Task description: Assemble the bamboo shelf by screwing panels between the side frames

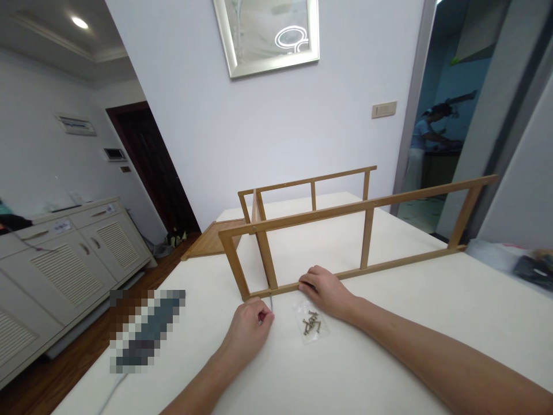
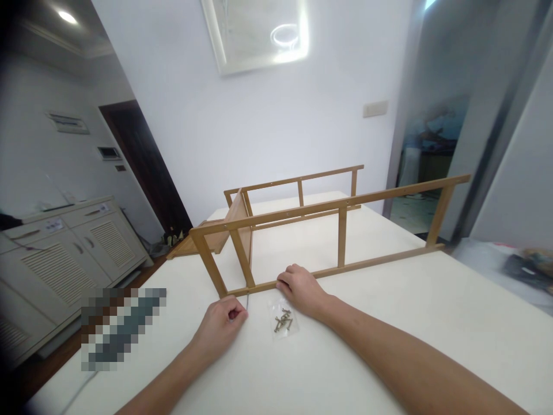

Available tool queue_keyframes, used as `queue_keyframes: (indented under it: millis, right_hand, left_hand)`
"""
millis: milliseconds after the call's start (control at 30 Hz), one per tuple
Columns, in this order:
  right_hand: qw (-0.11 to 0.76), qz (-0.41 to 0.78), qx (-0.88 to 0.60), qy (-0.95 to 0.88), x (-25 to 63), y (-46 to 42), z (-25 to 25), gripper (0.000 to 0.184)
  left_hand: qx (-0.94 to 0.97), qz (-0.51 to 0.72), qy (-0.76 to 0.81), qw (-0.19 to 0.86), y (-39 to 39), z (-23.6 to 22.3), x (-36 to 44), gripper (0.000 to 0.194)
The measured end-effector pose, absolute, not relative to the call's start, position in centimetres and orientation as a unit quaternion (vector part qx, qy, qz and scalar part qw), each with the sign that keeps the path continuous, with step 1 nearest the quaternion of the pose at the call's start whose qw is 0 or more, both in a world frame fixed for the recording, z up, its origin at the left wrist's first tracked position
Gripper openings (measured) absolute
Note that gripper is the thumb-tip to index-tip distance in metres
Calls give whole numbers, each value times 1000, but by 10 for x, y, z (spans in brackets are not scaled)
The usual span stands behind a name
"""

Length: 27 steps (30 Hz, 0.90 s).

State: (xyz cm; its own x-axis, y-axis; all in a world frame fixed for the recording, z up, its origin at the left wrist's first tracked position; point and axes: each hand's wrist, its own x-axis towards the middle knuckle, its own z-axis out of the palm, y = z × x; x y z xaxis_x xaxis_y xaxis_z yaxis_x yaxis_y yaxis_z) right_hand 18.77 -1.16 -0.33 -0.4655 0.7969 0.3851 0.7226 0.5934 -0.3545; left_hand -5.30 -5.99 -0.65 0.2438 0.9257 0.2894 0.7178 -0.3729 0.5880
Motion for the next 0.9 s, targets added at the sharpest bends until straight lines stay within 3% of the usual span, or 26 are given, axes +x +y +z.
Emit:
queue_keyframes:
  millis: [900]
  right_hand:
    - [273,74,-446,-849,187,-12,-3,24]
  left_hand:
    - [782,295,539,105,-60,-10,-52,21]
